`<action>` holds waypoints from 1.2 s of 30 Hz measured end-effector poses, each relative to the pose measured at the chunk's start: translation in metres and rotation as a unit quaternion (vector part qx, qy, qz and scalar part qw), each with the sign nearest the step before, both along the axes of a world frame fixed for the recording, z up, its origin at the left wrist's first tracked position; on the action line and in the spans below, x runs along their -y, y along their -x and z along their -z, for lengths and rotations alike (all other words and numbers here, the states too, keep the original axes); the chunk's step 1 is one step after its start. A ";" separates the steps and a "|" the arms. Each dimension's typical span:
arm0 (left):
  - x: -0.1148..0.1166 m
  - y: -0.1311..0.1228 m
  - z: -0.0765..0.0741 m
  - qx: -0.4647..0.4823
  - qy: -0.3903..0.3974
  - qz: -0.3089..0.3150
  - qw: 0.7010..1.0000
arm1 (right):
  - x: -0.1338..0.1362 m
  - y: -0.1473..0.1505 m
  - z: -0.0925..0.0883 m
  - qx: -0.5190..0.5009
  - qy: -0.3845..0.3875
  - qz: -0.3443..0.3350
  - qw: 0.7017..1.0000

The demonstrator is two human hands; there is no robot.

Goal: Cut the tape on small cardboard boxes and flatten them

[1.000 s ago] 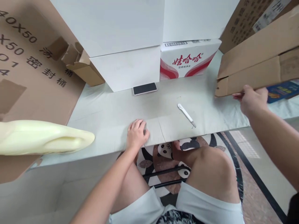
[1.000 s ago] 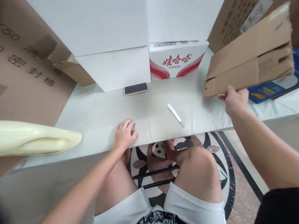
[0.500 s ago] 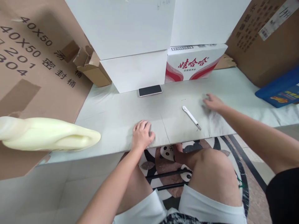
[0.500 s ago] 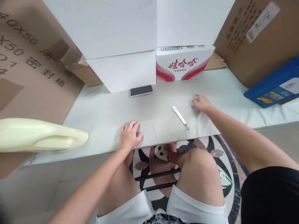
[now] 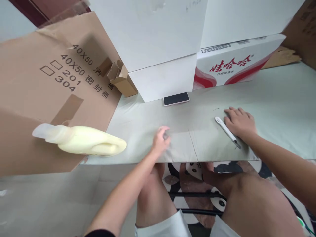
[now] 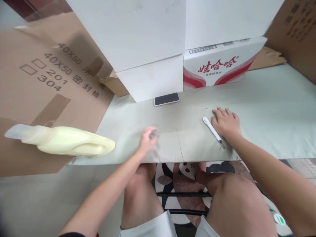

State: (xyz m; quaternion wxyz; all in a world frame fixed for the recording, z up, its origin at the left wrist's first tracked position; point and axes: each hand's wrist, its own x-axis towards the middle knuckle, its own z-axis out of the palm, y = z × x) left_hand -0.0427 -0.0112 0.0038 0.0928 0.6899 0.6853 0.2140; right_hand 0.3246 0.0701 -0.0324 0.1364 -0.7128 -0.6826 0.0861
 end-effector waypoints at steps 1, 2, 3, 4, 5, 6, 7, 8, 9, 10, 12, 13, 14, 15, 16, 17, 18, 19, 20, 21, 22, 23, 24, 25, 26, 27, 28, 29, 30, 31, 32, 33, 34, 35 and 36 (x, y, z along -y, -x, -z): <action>-0.020 0.014 -0.014 0.005 -0.020 -0.029 0.999 | -0.001 -0.001 0.002 -0.003 -0.006 -0.001 1.000; -0.043 0.030 -0.029 0.008 -0.047 -0.064 0.997 | -0.001 -0.001 0.002 -0.005 -0.011 -0.002 1.000; -0.068 0.048 -0.045 0.009 -0.074 -0.093 0.993 | -0.001 0.000 0.003 -0.004 -0.015 -0.003 1.000; -0.094 0.066 -0.060 0.010 -0.095 -0.117 0.989 | -0.001 0.000 0.003 -0.001 -0.016 -0.005 1.000; -0.118 0.084 -0.075 0.010 -0.111 -0.142 0.984 | -0.001 0.001 0.002 0.002 -0.016 -0.007 1.000; -0.141 0.102 -0.087 0.008 -0.124 -0.168 0.978 | 0.000 0.002 0.001 0.004 -0.014 -0.007 1.000; -0.162 0.119 -0.098 -0.003 -0.132 -0.194 0.972 | 0.000 0.003 0.000 0.007 -0.011 -0.006 1.000; -0.180 0.134 -0.108 -0.021 -0.117 -0.201 0.972 | 0.000 0.004 -0.001 0.009 -0.006 -0.001 1.000; -0.195 0.148 -0.116 -0.049 -0.097 -0.190 0.976 | -0.001 0.005 -0.002 0.012 -0.001 0.002 1.000; -0.209 0.160 -0.123 -0.081 -0.081 -0.172 0.978 | -0.001 0.005 -0.003 0.015 0.004 0.006 1.000; -0.231 0.179 -0.131 -0.096 -0.072 -0.167 0.979 | -0.002 0.006 -0.004 0.028 0.015 0.013 0.999; -0.240 0.185 -0.133 -0.097 -0.064 -0.167 0.979 | -0.002 0.006 -0.005 0.035 0.021 0.014 0.999; -0.249 0.189 -0.132 -0.094 -0.051 -0.173 0.979 | -0.002 0.006 -0.005 0.041 0.026 0.014 0.999; -0.258 0.191 -0.129 -0.087 -0.043 -0.177 0.979 | -0.003 0.006 -0.004 0.045 0.030 0.013 0.998; -0.264 0.191 -0.125 -0.084 -0.035 -0.175 0.980 | -0.003 0.006 -0.004 0.047 0.032 0.012 0.998; -0.270 0.189 -0.119 -0.084 -0.032 -0.173 0.981 | -0.003 0.005 -0.003 0.047 0.032 0.010 0.998; -0.273 0.185 -0.113 -0.087 -0.036 -0.169 0.981 | -0.003 0.005 -0.003 0.045 0.030 0.011 0.998; -0.274 0.179 -0.106 -0.093 -0.044 -0.162 0.981 | -0.003 0.004 -0.002 0.041 0.027 0.013 0.999; -0.273 0.173 -0.101 -0.100 -0.054 -0.155 0.981 | -0.003 0.004 -0.001 0.037 0.025 0.015 0.999; -0.270 0.167 -0.097 -0.108 -0.063 -0.149 0.981 | -0.003 0.003 0.000 0.033 0.023 0.016 0.999; -0.265 0.161 -0.094 -0.116 -0.070 -0.144 0.980 | -0.003 0.003 0.000 0.029 0.022 0.016 0.999; -0.258 0.156 -0.094 -0.124 -0.073 -0.143 0.979 | -0.003 0.003 0.000 0.025 0.020 0.015 0.999; -0.250 0.152 -0.097 -0.132 -0.074 -0.142 0.978 | -0.002 0.003 -0.001 0.021 0.017 0.013 1.000; -0.241 0.149 -0.102 -0.140 -0.071 -0.143 0.977 | -0.002 0.003 -0.001 0.018 0.016 0.010 1.000; -0.231 0.147 -0.109 -0.148 -0.064 -0.144 0.976 | -0.001 0.003 -0.002 0.013 0.015 0.010 1.000; -0.221 0.145 -0.118 -0.156 -0.052 -0.143 0.976 | -0.001 0.004 -0.003 0.009 0.017 0.010 1.000; -0.210 0.143 -0.129 -0.164 -0.038 -0.140 0.976 | 0.000 0.004 -0.004 0.004 0.019 0.010 1.000; -0.200 0.142 -0.141 -0.173 -0.022 -0.138 0.975 | 0.001 0.005 -0.005 -0.002 0.018 0.009 1.000; -0.189 0.139 -0.154 -0.183 -0.004 -0.132 0.974 | 0.002 0.004 -0.006 -0.008 0.013 0.007 1.000; -0.179 0.136 -0.166 -0.197 0.006 -0.134 0.971 | 0.002 0.004 -0.006 -0.015 0.004 0.004 1.000; -0.168 0.131 -0.178 -0.212 0.016 -0.133 0.968 | 0.003 0.003 -0.006 -0.022 -0.006 -0.001 1.000; -0.158 0.125 -0.189 -0.226 0.024 -0.133 0.965 | 0.003 0.002 -0.006 -0.031 -0.013 -0.003 0.999; -0.146 0.118 -0.198 -0.239 0.030 -0.127 0.962 | 0.004 0.001 -0.005 -0.039 -0.019 -0.001 0.999; -0.134 0.109 -0.206 -0.258 0.034 -0.119 0.958 | 0.004 0.000 -0.005 -0.047 -0.021 -0.001 0.999; -0.120 0.100 -0.211 -0.298 0.042 -0.081 0.950 | 0.005 0.000 -0.005 -0.054 -0.022 -0.001 0.998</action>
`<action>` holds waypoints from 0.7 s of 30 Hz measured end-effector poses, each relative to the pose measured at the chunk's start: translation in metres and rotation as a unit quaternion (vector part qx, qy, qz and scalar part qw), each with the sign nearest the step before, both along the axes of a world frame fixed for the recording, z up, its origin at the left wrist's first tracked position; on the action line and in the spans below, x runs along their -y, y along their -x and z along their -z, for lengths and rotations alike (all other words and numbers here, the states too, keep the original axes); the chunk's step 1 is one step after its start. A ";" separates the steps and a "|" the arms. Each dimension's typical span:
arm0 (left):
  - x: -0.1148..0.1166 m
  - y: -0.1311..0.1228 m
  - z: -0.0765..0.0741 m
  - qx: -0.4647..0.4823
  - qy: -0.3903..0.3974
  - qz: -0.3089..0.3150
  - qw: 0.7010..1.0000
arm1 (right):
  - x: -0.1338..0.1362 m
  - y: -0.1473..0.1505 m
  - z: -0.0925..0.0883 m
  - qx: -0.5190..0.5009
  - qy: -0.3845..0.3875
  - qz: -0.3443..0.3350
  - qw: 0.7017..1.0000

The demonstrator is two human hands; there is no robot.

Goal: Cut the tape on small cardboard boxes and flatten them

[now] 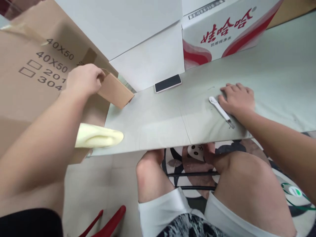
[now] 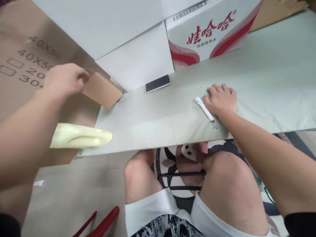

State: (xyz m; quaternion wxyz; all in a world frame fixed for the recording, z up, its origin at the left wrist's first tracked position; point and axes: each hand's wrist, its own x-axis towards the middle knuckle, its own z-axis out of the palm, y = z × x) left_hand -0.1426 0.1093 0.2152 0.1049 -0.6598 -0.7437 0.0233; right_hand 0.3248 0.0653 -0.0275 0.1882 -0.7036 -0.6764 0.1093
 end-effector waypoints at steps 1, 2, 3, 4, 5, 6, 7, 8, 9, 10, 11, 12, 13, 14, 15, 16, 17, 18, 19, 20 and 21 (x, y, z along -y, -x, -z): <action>0.015 -0.010 -0.003 -0.029 0.006 0.023 0.999 | 0.001 0.000 0.000 -0.004 -0.001 0.000 1.000; 0.031 -0.020 -0.005 -0.045 0.017 0.050 0.998 | 0.001 -0.001 -0.001 -0.007 -0.001 -0.002 1.000; 0.047 -0.031 -0.005 -0.058 0.028 0.072 0.995 | 0.002 -0.001 -0.002 -0.009 -0.001 -0.005 1.000; 0.063 -0.041 -0.003 -0.070 0.033 0.098 0.992 | 0.003 -0.001 -0.003 -0.010 -0.001 -0.006 1.000; 0.078 -0.051 -0.001 -0.069 0.035 0.117 0.990 | 0.004 -0.001 -0.005 -0.011 0.001 -0.007 1.000; 0.092 -0.060 0.002 -0.067 0.041 0.133 0.988 | 0.004 0.000 -0.006 -0.012 0.003 -0.008 1.000; 0.105 -0.068 0.005 -0.063 0.050 0.158 0.984 | 0.005 0.000 -0.006 -0.014 0.004 -0.009 1.000; 0.116 -0.076 0.007 -0.054 0.046 0.180 0.981 | 0.005 0.000 -0.007 -0.016 0.003 -0.009 1.000; 0.125 -0.083 0.009 -0.044 0.039 0.206 0.977 | 0.006 0.000 -0.007 -0.021 0.001 -0.008 1.000; 0.132 -0.090 0.010 -0.031 0.034 0.232 0.972 | 0.006 0.000 -0.006 -0.026 -0.003 -0.008 1.000; 0.138 -0.096 0.011 -0.016 0.031 0.254 0.967 | 0.006 0.000 -0.006 -0.032 -0.008 -0.008 0.999; 0.143 -0.102 0.011 -0.001 0.032 0.273 0.962 | 0.005 -0.001 -0.005 -0.037 -0.011 -0.007 0.999; 0.146 -0.108 0.011 0.015 0.037 0.286 0.957 | 0.005 -0.001 -0.005 -0.041 -0.014 -0.005 0.999; 0.149 -0.114 0.011 0.030 0.044 0.295 0.954 | 0.005 -0.001 -0.004 -0.044 -0.016 -0.004 0.999; 0.152 -0.120 0.011 0.042 0.053 0.301 0.951 | 0.005 -0.002 -0.004 -0.045 -0.016 -0.004 0.999; 0.154 -0.126 0.011 0.050 0.060 0.305 0.949 | 0.005 -0.003 -0.004 -0.045 -0.016 -0.005 0.999; 0.156 -0.131 0.011 0.054 0.066 0.308 0.948 | 0.005 -0.003 -0.004 -0.044 -0.015 -0.007 0.999; 0.158 -0.137 0.012 0.053 0.072 0.310 0.947 | 0.005 -0.004 -0.003 -0.044 -0.015 -0.009 0.999; 0.160 -0.143 0.012 0.050 0.077 0.310 0.946 | 0.004 -0.005 -0.003 -0.046 -0.014 -0.012 0.999; 0.162 -0.148 0.013 0.047 0.085 0.310 0.946 | 0.004 -0.005 -0.003 -0.049 -0.013 -0.012 0.999; 0.164 -0.154 0.013 0.052 0.092 0.309 0.945 | 0.004 -0.006 -0.002 -0.053 -0.013 -0.010 0.998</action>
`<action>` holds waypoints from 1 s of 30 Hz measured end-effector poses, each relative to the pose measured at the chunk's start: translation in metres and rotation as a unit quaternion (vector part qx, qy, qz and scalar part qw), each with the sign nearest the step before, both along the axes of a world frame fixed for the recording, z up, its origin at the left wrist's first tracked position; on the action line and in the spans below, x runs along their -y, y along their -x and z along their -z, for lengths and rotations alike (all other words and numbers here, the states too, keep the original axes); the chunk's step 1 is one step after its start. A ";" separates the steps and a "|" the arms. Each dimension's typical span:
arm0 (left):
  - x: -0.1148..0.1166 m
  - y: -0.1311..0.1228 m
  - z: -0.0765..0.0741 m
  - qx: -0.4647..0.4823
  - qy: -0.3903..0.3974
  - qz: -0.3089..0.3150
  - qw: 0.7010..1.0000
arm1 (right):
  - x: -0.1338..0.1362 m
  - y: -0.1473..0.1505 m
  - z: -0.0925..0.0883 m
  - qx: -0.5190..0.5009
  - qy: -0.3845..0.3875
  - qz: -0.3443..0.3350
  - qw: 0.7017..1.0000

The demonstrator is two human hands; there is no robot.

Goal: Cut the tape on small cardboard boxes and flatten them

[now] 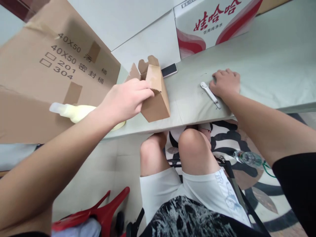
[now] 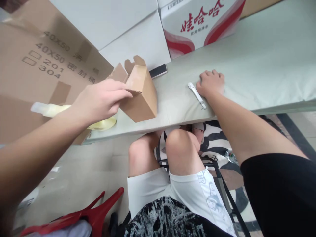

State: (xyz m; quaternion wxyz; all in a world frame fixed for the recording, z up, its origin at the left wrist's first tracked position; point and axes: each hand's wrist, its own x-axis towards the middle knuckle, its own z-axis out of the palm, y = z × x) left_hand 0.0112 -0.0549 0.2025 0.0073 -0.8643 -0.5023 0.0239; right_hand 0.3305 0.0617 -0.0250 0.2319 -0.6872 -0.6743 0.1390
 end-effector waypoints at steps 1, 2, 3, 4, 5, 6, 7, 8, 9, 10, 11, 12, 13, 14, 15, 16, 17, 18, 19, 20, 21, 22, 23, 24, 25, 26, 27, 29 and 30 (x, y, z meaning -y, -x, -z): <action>0.002 -0.006 0.000 0.009 0.012 -0.003 1.000 | 0.000 0.000 0.000 -0.005 -0.001 0.002 1.000; 0.005 -0.011 -0.001 0.024 0.025 -0.007 0.999 | -0.001 -0.001 0.001 -0.008 -0.002 0.004 1.000; 0.007 -0.016 -0.002 0.043 0.037 -0.012 0.998 | -0.001 -0.001 0.001 -0.010 -0.002 0.004 1.000; 0.009 -0.021 -0.003 0.062 0.047 -0.016 0.997 | -0.001 -0.001 0.001 -0.010 -0.001 0.006 1.000; 0.011 -0.025 -0.004 0.076 0.054 -0.017 0.995 | -0.001 -0.001 0.001 -0.009 0.001 0.005 1.000; 0.013 -0.029 -0.004 0.083 0.057 -0.013 0.995 | -0.001 -0.001 0.001 -0.006 0.002 0.002 1.000; 0.015 -0.032 -0.004 0.082 0.059 -0.002 0.995 | -0.001 -0.001 0.001 -0.003 0.003 0.001 1.000; 0.016 -0.035 -0.003 0.074 0.056 0.013 0.996 | -0.001 -0.001 0.001 0.000 0.002 0.000 1.000; 0.017 -0.038 -0.001 0.062 0.051 0.035 0.996 | -0.001 -0.001 0.000 0.005 0.001 0.000 1.000; 0.018 -0.041 0.002 0.048 0.042 0.062 0.996 | -0.002 -0.002 0.000 0.013 0.003 -0.001 1.000; 0.018 -0.044 0.005 0.036 0.032 0.091 0.995 | -0.002 -0.002 0.000 0.024 0.006 -0.003 1.000; 0.018 -0.047 0.009 0.025 0.020 0.120 0.992 | -0.002 -0.003 0.000 0.037 0.012 -0.004 0.999; 0.018 -0.051 0.012 0.018 0.007 0.150 0.989 | -0.001 -0.003 0.000 0.050 0.017 -0.004 0.999; 0.017 -0.055 0.015 0.014 -0.006 0.178 0.984 | -0.001 -0.003 0.000 0.061 0.021 -0.004 0.998; 0.017 -0.059 0.018 0.011 -0.020 0.205 0.978 | -0.001 -0.003 0.000 0.070 0.023 -0.002 0.997; 0.016 -0.064 0.019 0.013 -0.038 0.231 0.972 | 0.000 -0.003 0.000 0.075 0.023 0.001 0.997; 0.015 -0.068 0.020 0.022 -0.056 0.255 0.965 | 0.000 -0.003 0.000 0.078 0.021 0.005 0.997; 0.014 -0.072 0.020 0.042 -0.073 0.276 0.957 | 0.000 -0.002 0.000 0.079 0.019 0.009 0.997; 0.012 -0.074 0.019 0.073 -0.089 0.291 0.950 | -0.001 -0.002 0.000 0.079 0.018 0.011 0.997; 0.009 -0.075 0.019 0.114 -0.102 0.303 0.941 | -0.001 -0.001 0.001 0.079 0.017 0.014 0.997; 0.005 -0.075 0.019 0.162 -0.114 0.310 0.930 | -0.002 0.000 0.001 0.080 0.015 0.016 0.997; 0.000 -0.071 0.019 0.213 -0.128 0.308 0.919 | -0.003 0.001 0.002 0.081 0.012 0.017 0.997; -0.008 -0.065 0.021 0.265 -0.150 0.295 0.906 | -0.004 0.001 0.002 0.083 0.009 0.017 0.996; -0.017 -0.056 0.025 0.313 -0.175 0.272 0.893 | -0.004 0.002 0.003 0.086 0.005 0.019 0.996; -0.028 -0.044 0.030 0.362 -0.208 0.232 0.878 | -0.004 0.003 0.003 0.088 0.003 0.020 0.996; -0.039 -0.030 0.038 0.406 -0.245 0.178 0.862 | -0.004 0.004 0.003 0.091 0.001 0.022 0.996; -0.051 -0.016 0.047 0.442 -0.254 0.121 0.852 | -0.004 0.004 0.003 0.093 0.000 0.025 0.995; -0.072 0.013 0.070 0.517 -0.226 0.042 0.825 | -0.004 0.005 0.002 0.097 0.002 0.027 0.995; -0.080 0.024 0.082 0.556 -0.180 0.005 0.811 | -0.004 0.006 0.002 0.099 0.002 0.027 0.995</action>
